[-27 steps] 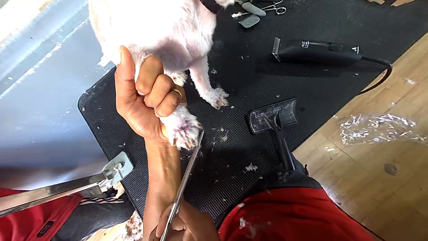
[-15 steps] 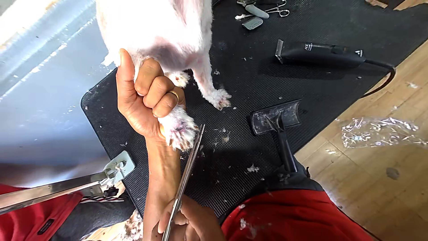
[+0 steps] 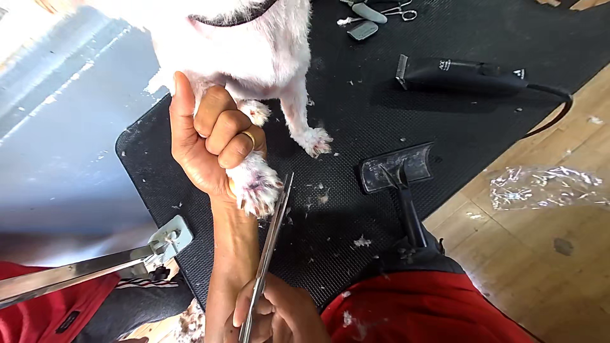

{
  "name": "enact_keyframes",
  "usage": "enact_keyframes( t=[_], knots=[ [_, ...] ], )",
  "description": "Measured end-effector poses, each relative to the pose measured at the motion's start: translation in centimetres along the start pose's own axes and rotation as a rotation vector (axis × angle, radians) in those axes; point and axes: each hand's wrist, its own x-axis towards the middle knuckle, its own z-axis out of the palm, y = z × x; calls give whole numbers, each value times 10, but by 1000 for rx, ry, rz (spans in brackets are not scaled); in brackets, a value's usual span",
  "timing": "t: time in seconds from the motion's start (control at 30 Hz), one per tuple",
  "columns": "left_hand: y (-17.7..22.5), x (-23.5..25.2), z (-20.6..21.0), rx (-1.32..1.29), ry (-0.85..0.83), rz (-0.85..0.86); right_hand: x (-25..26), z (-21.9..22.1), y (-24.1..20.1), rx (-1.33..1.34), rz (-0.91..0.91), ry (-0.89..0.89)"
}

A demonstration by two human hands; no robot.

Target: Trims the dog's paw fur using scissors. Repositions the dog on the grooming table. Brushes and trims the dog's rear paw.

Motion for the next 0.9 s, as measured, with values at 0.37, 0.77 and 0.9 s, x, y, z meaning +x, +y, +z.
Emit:
enact_keyframes(
  t=[0.37,0.77,0.9],
  knots=[
    [1,0,-4,-81,-14,-22,-2,-4,1,-5,8,-30],
    [-7,-9,3,-175,59,0,-3,-19,-4,-44,37,-67],
    [-2,-3,-6,-202,-10,-44,-2,-23,-3,-66,11,-114]
  ],
)
